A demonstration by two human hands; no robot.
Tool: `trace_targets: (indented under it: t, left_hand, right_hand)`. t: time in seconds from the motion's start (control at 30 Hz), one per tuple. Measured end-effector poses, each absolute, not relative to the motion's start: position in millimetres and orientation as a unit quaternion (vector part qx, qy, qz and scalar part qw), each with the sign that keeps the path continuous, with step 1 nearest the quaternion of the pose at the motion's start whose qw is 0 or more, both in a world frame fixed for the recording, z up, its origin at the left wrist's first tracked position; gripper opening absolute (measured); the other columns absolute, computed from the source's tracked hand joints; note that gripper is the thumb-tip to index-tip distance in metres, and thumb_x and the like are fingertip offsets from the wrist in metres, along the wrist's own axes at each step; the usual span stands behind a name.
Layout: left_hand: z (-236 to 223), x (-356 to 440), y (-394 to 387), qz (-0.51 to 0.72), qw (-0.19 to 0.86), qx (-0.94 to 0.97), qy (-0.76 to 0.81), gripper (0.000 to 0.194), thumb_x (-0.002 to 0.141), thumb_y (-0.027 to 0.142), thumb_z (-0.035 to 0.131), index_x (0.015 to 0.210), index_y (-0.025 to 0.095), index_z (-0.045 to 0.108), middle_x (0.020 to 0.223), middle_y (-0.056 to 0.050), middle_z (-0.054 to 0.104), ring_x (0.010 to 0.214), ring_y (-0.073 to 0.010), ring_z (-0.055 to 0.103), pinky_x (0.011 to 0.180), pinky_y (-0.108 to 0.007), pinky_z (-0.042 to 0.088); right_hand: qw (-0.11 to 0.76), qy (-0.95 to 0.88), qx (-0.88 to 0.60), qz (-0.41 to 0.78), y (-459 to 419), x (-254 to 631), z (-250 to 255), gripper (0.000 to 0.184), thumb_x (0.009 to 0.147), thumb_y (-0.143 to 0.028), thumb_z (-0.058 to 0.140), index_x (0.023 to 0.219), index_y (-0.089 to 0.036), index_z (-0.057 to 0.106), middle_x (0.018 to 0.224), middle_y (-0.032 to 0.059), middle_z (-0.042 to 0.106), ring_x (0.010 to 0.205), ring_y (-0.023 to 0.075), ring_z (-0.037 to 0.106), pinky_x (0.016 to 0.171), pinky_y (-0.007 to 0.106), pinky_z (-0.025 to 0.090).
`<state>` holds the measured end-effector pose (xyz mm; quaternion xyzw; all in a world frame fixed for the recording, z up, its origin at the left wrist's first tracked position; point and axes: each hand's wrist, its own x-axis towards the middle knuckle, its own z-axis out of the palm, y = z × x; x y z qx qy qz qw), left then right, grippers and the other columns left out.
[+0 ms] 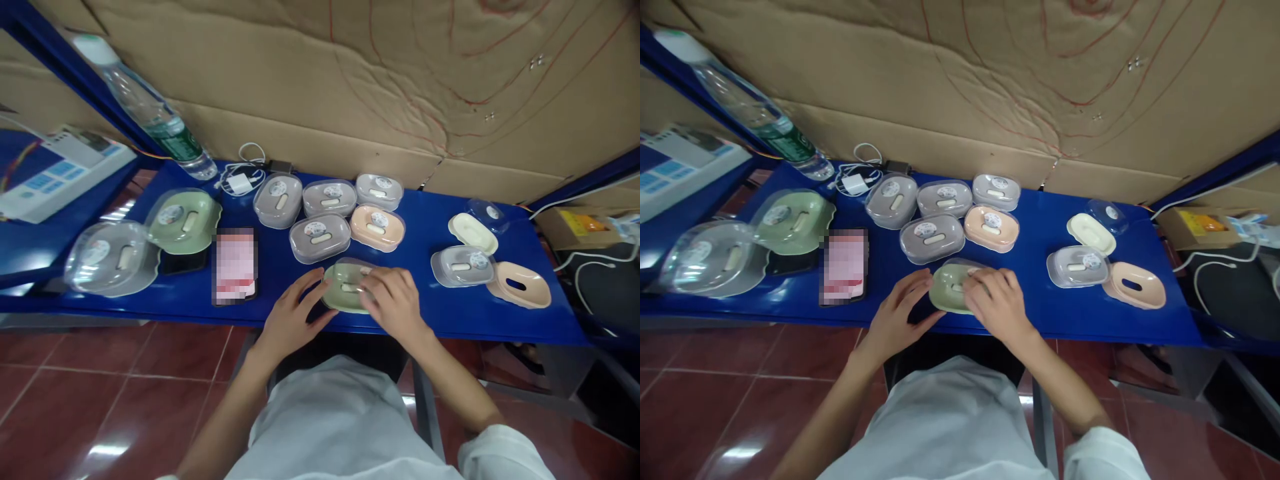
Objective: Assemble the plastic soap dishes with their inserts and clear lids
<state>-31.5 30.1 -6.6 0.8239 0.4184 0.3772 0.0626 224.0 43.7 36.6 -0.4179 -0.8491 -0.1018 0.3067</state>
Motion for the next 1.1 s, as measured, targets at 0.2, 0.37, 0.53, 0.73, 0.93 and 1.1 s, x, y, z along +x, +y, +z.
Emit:
trace_targets:
  t: [0.2, 0.37, 0.53, 0.73, 0.93, 1.1]
  left_hand:
    - [-6.8, -30.9, 29.9, 0.357, 0.069, 0.825, 0.432, 0.059, 0.102, 0.035, 0.075, 0.156, 0.028, 0.051, 0.146, -0.016, 0.066, 0.134, -0.0305, 0.070, 0.106, -0.047, 0.065]
    - [-8.6, -32.4, 30.9, 0.353, 0.091, 0.825, 0.431, 0.047, 0.103, 0.035, 0.074, 0.147, 0.027, 0.059, 0.145, -0.016, 0.066, 0.131, -0.0298, 0.070, 0.104, -0.045, 0.065]
    - [-9.0, -33.1, 32.7, 0.369, 0.114, 0.816, 0.430, 0.046, 0.103, 0.037, 0.074, 0.146, 0.029, 0.060, 0.143, -0.014, 0.067, 0.129, -0.0292, 0.072, 0.103, -0.045, 0.065]
    - [-7.2, -32.5, 32.2, 0.365, 0.113, 0.818, 0.429, 0.046, 0.104, 0.037, 0.072, 0.147, 0.029, 0.060, 0.145, -0.015, 0.065, 0.125, -0.0282, 0.073, 0.102, -0.045, 0.065]
    - [-7.0, -32.2, 32.4, 0.360, 0.116, 0.819, 0.432, 0.043, 0.104, 0.035, 0.072, 0.144, 0.028, 0.061, 0.145, -0.015, 0.064, 0.120, -0.0264, 0.073, 0.101, -0.045, 0.065]
    - [-6.9, -31.8, 32.7, 0.359, 0.111, 0.818, 0.437, 0.043, 0.103, 0.034, 0.073, 0.144, 0.029, 0.061, 0.145, -0.015, 0.064, 0.120, -0.0273, 0.073, 0.101, -0.045, 0.065]
  right_hand:
    - [0.279, -0.882, -0.378, -0.036, 33.7, 214.5, 33.4, 0.034, 0.106, -0.048, 0.070, 0.129, -0.023, 0.071, 0.118, 0.0088, 0.078, 0.118, 0.0257, 0.068, 0.108, 0.044, 0.046]
    - [0.302, -0.873, -0.380, -0.048, 28.6, 214.4, 18.8, 0.027, 0.105, -0.035, 0.073, 0.131, -0.025, 0.074, 0.117, 0.0079, 0.079, 0.119, 0.0249, 0.069, 0.112, 0.044, 0.047]
    - [0.277, -0.882, -0.377, -0.042, 25.4, 215.5, 12.1, 0.030, 0.107, -0.031, 0.069, 0.136, -0.022, 0.071, 0.143, 0.0125, 0.074, 0.139, 0.0262, 0.064, 0.124, 0.048, 0.043]
    - [0.263, -0.888, -0.375, -0.030, 20.3, 218.2, 6.1, 0.042, 0.109, -0.026, 0.066, 0.151, -0.023, 0.062, 0.153, 0.0084, 0.069, 0.151, 0.0236, 0.057, 0.136, 0.054, 0.029]
    - [0.217, -0.901, -0.376, -0.015, 17.0, 222.3, 4.4, 0.052, 0.110, -0.017, 0.061, 0.160, -0.027, 0.054, 0.163, 0.0056, 0.060, 0.157, 0.0243, 0.050, 0.137, 0.057, 0.028]
    - [0.221, -0.898, -0.380, -0.005, 18.2, 221.0, 7.7, 0.044, 0.111, -0.020, 0.059, 0.155, -0.027, 0.060, 0.161, 0.0052, 0.062, 0.154, 0.0242, 0.053, 0.136, 0.056, 0.029]
